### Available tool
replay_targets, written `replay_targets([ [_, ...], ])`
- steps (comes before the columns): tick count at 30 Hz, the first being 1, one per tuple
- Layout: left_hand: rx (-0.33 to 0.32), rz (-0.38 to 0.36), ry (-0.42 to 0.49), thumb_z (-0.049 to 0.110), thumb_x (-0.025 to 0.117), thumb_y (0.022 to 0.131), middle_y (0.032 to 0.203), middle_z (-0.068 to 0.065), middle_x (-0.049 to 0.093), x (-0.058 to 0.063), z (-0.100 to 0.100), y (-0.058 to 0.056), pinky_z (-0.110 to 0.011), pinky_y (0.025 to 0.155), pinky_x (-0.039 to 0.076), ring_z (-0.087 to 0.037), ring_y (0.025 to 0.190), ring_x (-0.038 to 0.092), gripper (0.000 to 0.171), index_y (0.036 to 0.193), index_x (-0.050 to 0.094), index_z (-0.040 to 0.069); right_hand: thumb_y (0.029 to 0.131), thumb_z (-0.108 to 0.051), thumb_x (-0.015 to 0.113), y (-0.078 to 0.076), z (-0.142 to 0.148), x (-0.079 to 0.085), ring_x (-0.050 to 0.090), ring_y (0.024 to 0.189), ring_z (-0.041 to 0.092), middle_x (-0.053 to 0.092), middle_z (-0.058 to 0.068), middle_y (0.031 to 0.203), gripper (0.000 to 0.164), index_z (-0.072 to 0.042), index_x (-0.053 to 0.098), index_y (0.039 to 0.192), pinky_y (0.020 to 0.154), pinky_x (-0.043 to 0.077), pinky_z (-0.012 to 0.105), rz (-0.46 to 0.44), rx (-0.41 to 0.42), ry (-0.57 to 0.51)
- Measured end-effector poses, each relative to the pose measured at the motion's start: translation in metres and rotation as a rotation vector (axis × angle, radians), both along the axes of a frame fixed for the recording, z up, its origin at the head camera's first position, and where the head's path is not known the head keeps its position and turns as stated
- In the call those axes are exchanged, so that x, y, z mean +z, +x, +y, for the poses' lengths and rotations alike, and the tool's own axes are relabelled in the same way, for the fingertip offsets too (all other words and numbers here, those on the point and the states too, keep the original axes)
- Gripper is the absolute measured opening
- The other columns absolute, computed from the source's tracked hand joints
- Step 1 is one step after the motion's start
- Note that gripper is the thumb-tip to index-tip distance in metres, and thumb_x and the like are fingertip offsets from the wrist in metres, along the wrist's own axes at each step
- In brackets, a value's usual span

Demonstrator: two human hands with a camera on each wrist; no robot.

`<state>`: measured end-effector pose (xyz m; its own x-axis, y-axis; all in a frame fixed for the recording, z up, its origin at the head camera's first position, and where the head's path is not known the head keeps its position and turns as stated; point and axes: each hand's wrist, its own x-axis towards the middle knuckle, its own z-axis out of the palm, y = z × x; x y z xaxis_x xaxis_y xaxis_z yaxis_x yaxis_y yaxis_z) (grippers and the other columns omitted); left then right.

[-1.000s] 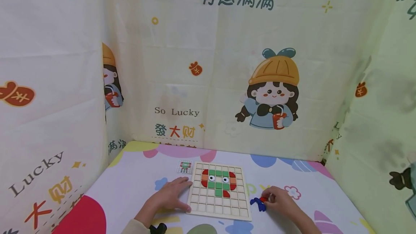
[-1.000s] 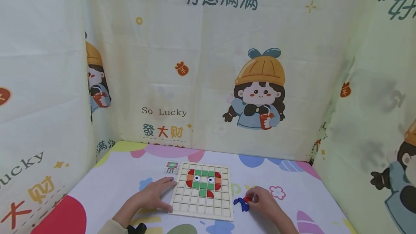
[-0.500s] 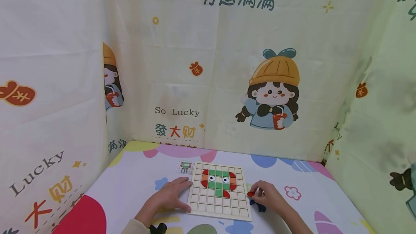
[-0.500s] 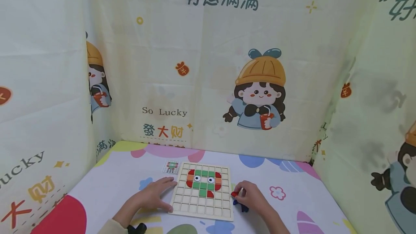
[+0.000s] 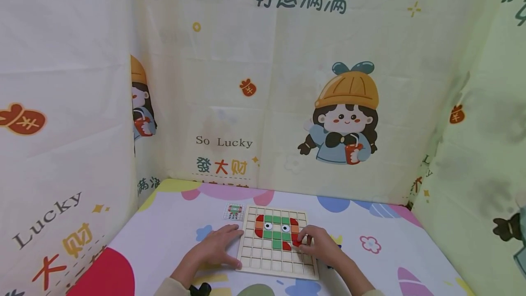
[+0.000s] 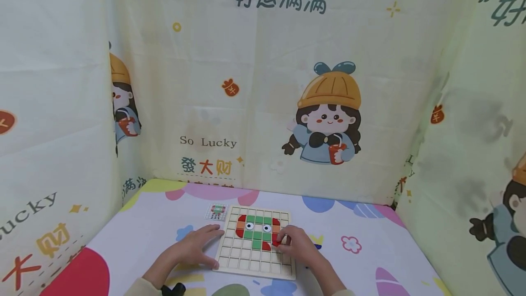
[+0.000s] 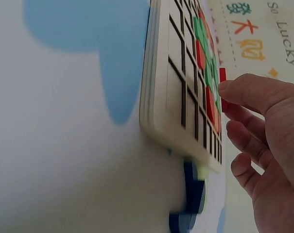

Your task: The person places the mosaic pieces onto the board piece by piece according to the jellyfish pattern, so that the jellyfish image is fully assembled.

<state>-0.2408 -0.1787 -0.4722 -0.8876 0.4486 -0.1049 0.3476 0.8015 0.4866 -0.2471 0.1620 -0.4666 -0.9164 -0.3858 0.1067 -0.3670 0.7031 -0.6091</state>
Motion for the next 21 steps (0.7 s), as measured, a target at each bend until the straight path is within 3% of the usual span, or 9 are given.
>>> replay_targets([
  [10, -0.004, 0.011, -0.008, 0.062, 0.079, 0.065, 0.153, -0.007, 0.039, -0.002, 0.0, -0.001, -0.062, 0.111, 0.032, -0.035, 0.14, 0.036, 0.093, 0.142, 0.048, 0.021, 0.082, -0.012, 0.075, -0.006, -0.035, 0.0, 0.05, 0.071, 0.01, 0.058, -0.004, 0.079, 0.008, -0.015, 0.068, 0.084, 0.06, 0.041, 0.018, -0.012, 0.065, 0.015],
  [21, 0.002, 0.005, -0.003, 0.064, 0.078, 0.065, 0.154, -0.007, 0.038, -0.003, 0.0, -0.001, -0.061, 0.113, 0.03, -0.035, 0.142, 0.033, 0.094, 0.143, 0.047, 0.021, 0.082, -0.013, 0.075, -0.011, -0.062, -0.003, 0.046, 0.063, 0.004, 0.06, -0.006, 0.082, 0.006, -0.015, 0.069, 0.084, 0.055, 0.041, 0.018, -0.023, 0.112, 0.011],
])
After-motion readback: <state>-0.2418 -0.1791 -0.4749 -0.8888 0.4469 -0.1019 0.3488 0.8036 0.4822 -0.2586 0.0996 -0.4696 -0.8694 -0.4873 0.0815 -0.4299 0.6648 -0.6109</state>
